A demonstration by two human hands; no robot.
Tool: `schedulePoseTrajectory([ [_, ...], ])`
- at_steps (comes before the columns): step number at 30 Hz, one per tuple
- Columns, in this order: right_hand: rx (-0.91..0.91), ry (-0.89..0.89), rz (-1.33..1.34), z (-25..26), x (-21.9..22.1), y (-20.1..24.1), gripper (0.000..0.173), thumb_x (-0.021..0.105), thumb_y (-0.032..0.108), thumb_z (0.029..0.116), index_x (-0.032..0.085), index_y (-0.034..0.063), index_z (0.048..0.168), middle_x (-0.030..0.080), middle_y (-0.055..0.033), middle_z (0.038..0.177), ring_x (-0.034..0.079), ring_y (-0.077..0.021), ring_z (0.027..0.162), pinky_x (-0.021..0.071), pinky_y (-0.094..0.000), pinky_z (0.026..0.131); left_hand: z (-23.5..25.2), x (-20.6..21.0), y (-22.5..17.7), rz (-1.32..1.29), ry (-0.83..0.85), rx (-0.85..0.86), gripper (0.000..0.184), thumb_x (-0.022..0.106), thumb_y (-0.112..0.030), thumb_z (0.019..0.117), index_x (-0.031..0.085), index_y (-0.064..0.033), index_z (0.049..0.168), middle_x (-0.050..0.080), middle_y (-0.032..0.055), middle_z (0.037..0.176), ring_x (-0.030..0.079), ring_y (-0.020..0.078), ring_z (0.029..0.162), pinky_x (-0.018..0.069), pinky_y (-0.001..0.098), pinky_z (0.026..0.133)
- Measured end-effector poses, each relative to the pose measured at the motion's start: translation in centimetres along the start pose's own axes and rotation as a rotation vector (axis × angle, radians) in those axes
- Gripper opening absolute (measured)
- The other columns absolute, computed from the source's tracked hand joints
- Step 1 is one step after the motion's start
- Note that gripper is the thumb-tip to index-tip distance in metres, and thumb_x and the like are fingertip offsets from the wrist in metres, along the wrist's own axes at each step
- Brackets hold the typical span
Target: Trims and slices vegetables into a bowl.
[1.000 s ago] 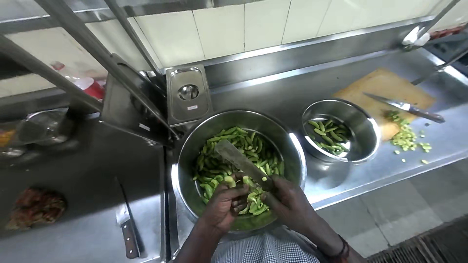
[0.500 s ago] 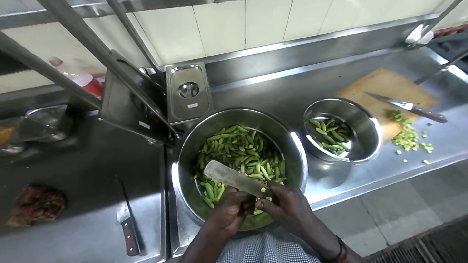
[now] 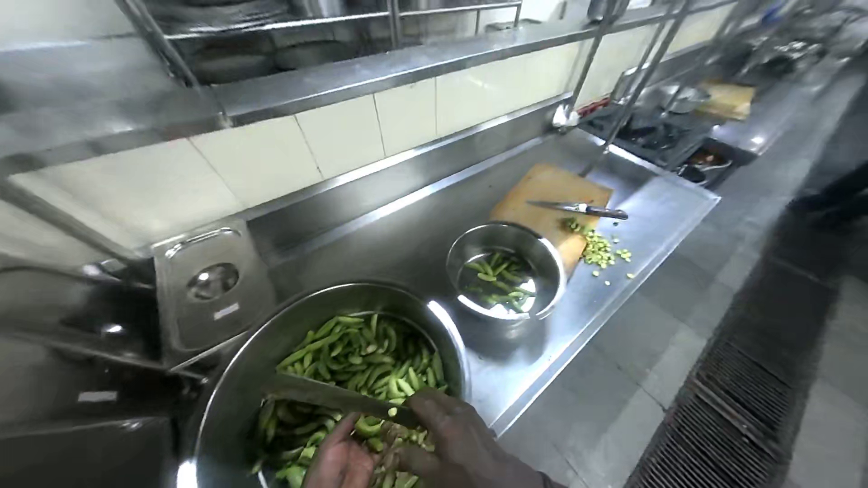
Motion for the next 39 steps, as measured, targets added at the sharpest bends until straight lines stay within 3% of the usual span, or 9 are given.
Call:
schedulePoseTrajectory([
  [4, -0.002, -0.18, 0.046, -0.7, -1.6, -0.7, 0.042, 0.064, 0.041, 0.0988, 0.067, 0.0005, 0.107, 0.068, -0.0143, 0.097, 0.068, -0.0213, 0.085, 0.0584, -0.0392, 0.073, 0.2, 8.1, -0.9, -0.006, 0.218, 0.081, 0.035, 0.038, -0.033, 0.1107, 0.052, -0.0028, 0.122, 0.064, 0.0144, 0.099, 0.067, 0.0261, 0.084, 0.0592, 0.0443, 0.075],
  [7, -0.039, -0.236, 0.073, -0.7, -2.1, -0.9, 0.049, 0.059, 0.048, 0.101, 0.067, 0.0009, 0.108, 0.068, -0.0126, 0.095, 0.068, -0.0185, 0.084, 0.0586, -0.0371, 0.073, 1.3, 15.1, -1.3, 0.144, 0.488, 0.131, 0.069, 0.023, -0.061, 0.1063, 0.04, -0.0059, 0.144, 0.058, 0.015, 0.131, 0.062, 0.0278, 0.114, 0.0527, 0.0474, 0.096],
  [10, -0.063, -0.225, 0.108, -0.9, -2.2, -0.8, 0.051, 0.058, 0.048, 0.1019, 0.068, 0.0001, 0.112, 0.069, -0.0131, 0.101, 0.069, -0.0181, 0.09, 0.0593, -0.0374, 0.079, 1.4, 18.3, -1.5, 0.2, 0.574, 0.152, 0.081, 0.021, -0.069, 0.1029, 0.016, -0.0118, 0.16, 0.035, 0.0173, 0.159, 0.043, 0.035, 0.141, 0.0406, 0.0565, 0.111],
  [16, 0.006, -0.195, 0.134, -0.9, -1.6, -1.2, 0.049, 0.057, 0.049, 0.1024, 0.068, 0.0026, 0.111, 0.069, -0.0105, 0.098, 0.068, -0.0168, 0.087, 0.0589, -0.0376, 0.076, 2.6, 10.8, -3.0, 0.261, 0.543, 0.133, 0.058, 0.029, -0.052, 0.1094, 0.04, -0.0129, 0.151, 0.059, 0.0151, 0.14, 0.061, 0.0332, 0.124, 0.0509, 0.0541, 0.101],
  [21, 0.027, -0.194, 0.129, -0.5, -0.9, -1.2, 0.031, 0.06, 0.037, 0.1005, 0.069, 0.0081, 0.107, 0.069, -0.0014, 0.09, 0.068, -0.0107, 0.079, 0.0603, -0.0337, 0.071, 2.1, 2.8, -7.6, 0.466, 0.214, 0.336, 0.031, 0.042, -0.019, 0.1099, 0.055, -0.0052, 0.135, 0.068, 0.0103, 0.119, 0.069, 0.0201, 0.098, 0.0575, 0.0365, 0.086],
  [25, 0.027, -0.2, 0.117, 0.0, -0.2, -1.4, 0.041, 0.057, 0.049, 0.1001, 0.068, 0.0103, 0.106, 0.066, 0.0032, 0.083, 0.064, -0.0066, 0.07, 0.0579, -0.0294, 0.061, 4.6, -3.8, -12.8, 1.063, -0.085, 0.575, 0.031, 0.059, -0.02, 0.1046, 0.065, -0.0018, 0.13, 0.067, 0.0169, 0.126, 0.065, 0.0273, 0.115, 0.051, 0.0496, 0.102],
  [28, 0.027, -0.18, 0.071, 0.3, 0.4, -1.2, 0.046, 0.054, 0.056, 0.0994, 0.068, 0.0126, 0.104, 0.063, 0.0063, 0.08, 0.061, -0.0038, 0.069, 0.0555, -0.0259, 0.06, 5.1, -6.9, -13.3, 1.572, -0.201, 0.45, 0.036, 0.059, -0.024, 0.1025, 0.064, -0.006, 0.133, 0.066, 0.0236, 0.124, 0.064, 0.0415, 0.117, 0.0485, 0.0646, 0.1],
  [31, -0.014, -0.158, 0.022, 0.7, 0.9, -0.7, 0.047, 0.053, 0.057, 0.0997, 0.068, 0.0131, 0.101, 0.064, 0.0069, 0.082, 0.063, -0.0029, 0.073, 0.0564, -0.0255, 0.065, 5.5, -7.8, -10.7, 1.937, -0.138, 0.368, 0.033, 0.063, -0.026, 0.0996, 0.068, -0.0069, 0.126, 0.068, 0.0226, 0.12, 0.065, 0.0428, 0.112, 0.0511, 0.0648, 0.096],
  [39, -0.002, -0.135, -0.01, 0.7, 1.3, -0.7, 0.049, 0.052, 0.061, 0.0991, 0.067, 0.0144, 0.1, 0.062, 0.0073, 0.079, 0.06, -0.0029, 0.068, 0.0538, -0.025, 0.059, 5.1, -6.8, -10.7, 1.975, -0.283, 0.429, 0.055, 0.068, -0.017, 0.0942, 0.052, -0.0007, 0.145, 0.044, 0.0257, 0.152, 0.048, 0.0464, 0.135, 0.0481, 0.062, 0.103],
])
Point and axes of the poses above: each hand's wrist, its own z-axis towards the middle knuckle, its own x-axis out of the palm, y = z × x, the point moved 4 cm from there along z, towards the middle knuckle
